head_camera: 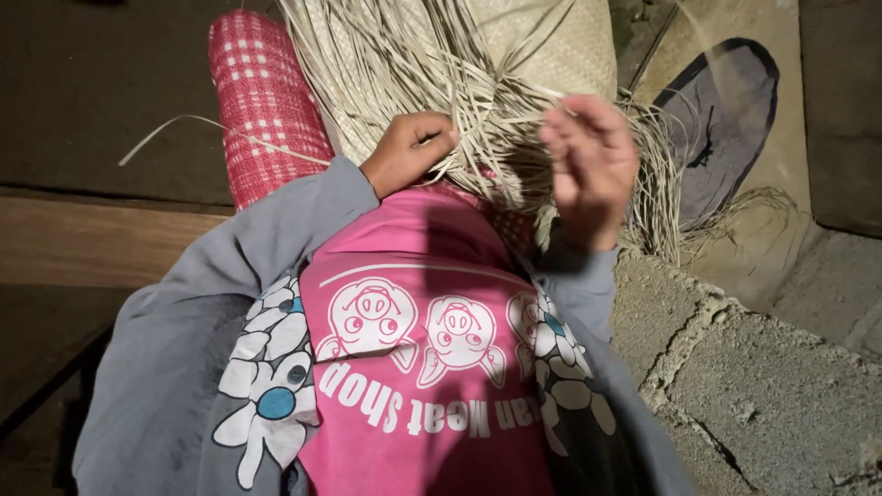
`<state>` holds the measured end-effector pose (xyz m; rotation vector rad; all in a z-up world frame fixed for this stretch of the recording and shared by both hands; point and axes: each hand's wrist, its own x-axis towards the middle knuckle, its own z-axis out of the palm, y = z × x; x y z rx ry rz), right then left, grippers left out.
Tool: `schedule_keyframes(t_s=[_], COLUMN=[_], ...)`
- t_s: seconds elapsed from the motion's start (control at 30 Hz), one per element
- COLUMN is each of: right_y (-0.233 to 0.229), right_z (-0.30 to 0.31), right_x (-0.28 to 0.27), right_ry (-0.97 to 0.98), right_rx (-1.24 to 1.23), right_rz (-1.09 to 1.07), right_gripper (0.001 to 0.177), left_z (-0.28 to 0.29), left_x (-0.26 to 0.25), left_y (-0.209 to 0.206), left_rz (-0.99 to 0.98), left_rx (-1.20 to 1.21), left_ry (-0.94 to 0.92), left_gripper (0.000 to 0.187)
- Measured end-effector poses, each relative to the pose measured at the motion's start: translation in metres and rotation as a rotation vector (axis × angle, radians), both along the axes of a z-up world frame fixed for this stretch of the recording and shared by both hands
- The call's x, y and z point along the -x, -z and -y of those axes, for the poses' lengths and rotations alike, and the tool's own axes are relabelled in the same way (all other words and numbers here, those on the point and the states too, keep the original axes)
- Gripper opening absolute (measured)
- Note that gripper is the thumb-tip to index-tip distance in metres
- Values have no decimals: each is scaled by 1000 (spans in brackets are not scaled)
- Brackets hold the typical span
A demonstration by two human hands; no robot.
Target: Weaving dried palm leaves together to form a mat or similar craft item.
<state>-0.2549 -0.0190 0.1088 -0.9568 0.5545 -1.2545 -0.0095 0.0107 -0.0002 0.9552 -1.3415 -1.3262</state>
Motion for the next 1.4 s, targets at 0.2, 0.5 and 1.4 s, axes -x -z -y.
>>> schedule_keyframes(t_s=[0.2,0.5,1.4], right_y=[-28,12,-49], right_z=[-7,18,148], right_x=[-53,-52,-92], right_ry=[-109,-19,159], right_rx=[8,617,1879], right_rz=[-713,-1165,-1712], right_gripper=[17,10,15], left_z=[-3,-4,-4], left_x=[0,-1,5], left_y=[10,-10,12], left_rz=[-154,-47,124], left_rx=[-217,-73,143], left_ry=[-12,-38,-61], left_gripper=[16,14,15])
